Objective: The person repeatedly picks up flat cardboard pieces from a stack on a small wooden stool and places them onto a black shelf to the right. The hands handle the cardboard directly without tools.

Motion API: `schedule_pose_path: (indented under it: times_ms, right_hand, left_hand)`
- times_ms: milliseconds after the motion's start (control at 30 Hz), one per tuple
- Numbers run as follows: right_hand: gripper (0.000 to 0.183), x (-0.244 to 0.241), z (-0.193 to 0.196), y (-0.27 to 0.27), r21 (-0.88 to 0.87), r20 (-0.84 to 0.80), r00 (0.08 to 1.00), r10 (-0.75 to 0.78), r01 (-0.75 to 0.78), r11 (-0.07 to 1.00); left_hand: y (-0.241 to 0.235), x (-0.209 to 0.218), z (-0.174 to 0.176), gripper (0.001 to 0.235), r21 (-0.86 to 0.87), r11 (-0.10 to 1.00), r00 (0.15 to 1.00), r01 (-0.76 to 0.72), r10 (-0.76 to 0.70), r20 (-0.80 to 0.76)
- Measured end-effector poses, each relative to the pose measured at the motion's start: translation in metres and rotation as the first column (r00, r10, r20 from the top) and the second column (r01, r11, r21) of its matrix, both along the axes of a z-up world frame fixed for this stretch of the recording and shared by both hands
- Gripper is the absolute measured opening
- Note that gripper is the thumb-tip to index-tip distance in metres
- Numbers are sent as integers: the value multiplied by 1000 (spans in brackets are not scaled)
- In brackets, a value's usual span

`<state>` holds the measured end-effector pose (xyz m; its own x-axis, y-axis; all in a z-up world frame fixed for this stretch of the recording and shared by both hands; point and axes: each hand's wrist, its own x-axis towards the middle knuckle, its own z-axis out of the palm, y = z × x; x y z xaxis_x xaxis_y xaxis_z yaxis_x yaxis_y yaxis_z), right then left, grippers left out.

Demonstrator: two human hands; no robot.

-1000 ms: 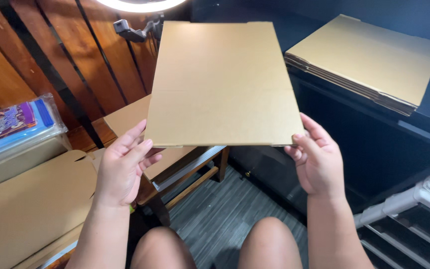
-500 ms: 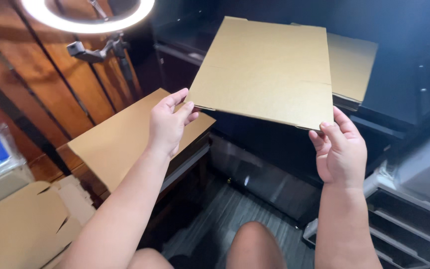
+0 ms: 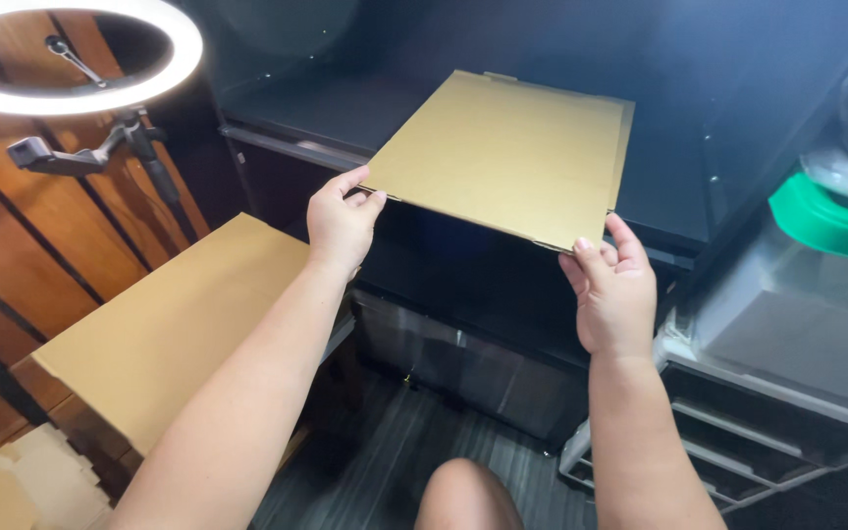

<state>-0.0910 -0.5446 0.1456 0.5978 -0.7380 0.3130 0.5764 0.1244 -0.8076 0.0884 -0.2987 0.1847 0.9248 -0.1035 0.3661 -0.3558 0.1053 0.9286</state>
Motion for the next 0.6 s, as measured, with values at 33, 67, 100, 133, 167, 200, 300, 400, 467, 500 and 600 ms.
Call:
schedule_pose_path:
  times_ms: [33, 67, 100, 133, 167, 200, 300, 400, 467, 500, 600]
  right_hand:
    - [58, 1, -2, -3, -6, 2, 1000, -3, 3, 1000]
    - [56, 2, -5, -5, -84, -34, 999, -34, 31, 996]
    - [55, 2, -8, -7, -161, -67, 995, -69, 57, 985]
    - [55, 5, -14, -14, -165, -65, 995, -71, 60, 985]
    - [50, 7, -21, -22, -296, -73, 983, -171, 142, 945]
    - [46, 9, -28, -31, -422, -67, 961, -269, 217, 880]
    - [45, -10, -1, -9, -675, -110, 830, -547, 342, 654]
    - [42, -10, 1, -11, -774, -72, 798, -598, 333, 538]
    - [41, -5, 1, -16, -790, -42, 791, -610, 348, 505]
    - [41, -3, 1, -19, -806, -10, 785, -620, 361, 469]
    - [41, 7, -5, -37, -843, 49, 773, -632, 372, 389]
  left_hand:
    - [-3, 2, 0, 47, -6, 1000, 1000, 3, -3, 2]
    - [-6, 4, 0, 47, 1, 1000, 1000, -7, 7, -13]
    - [-8, 6, 0, 47, 10, 1000, 999, -17, 17, -27]
    - [-10, 7, 0, 47, 7, 1000, 1000, -14, 14, -26]
    - [-12, 8, -1, 45, 13, 1000, 999, -27, 27, -16]
    - [-15, 9, -1, 44, 19, 999, 999, -40, 40, -7]
    - [-17, 0, 4, 43, 63, 995, 997, -74, 74, 1]
    - [-24, 7, -2, 42, 99, 983, 985, -153, 142, 101]
    - [-30, 15, -4, 41, 122, 979, 982, -164, 150, 116]
    - [-32, 19, -5, 40, 141, 974, 979, -178, 160, 129]
    - [-42, 29, -8, 40, 229, 950, 973, -210, 180, 144]
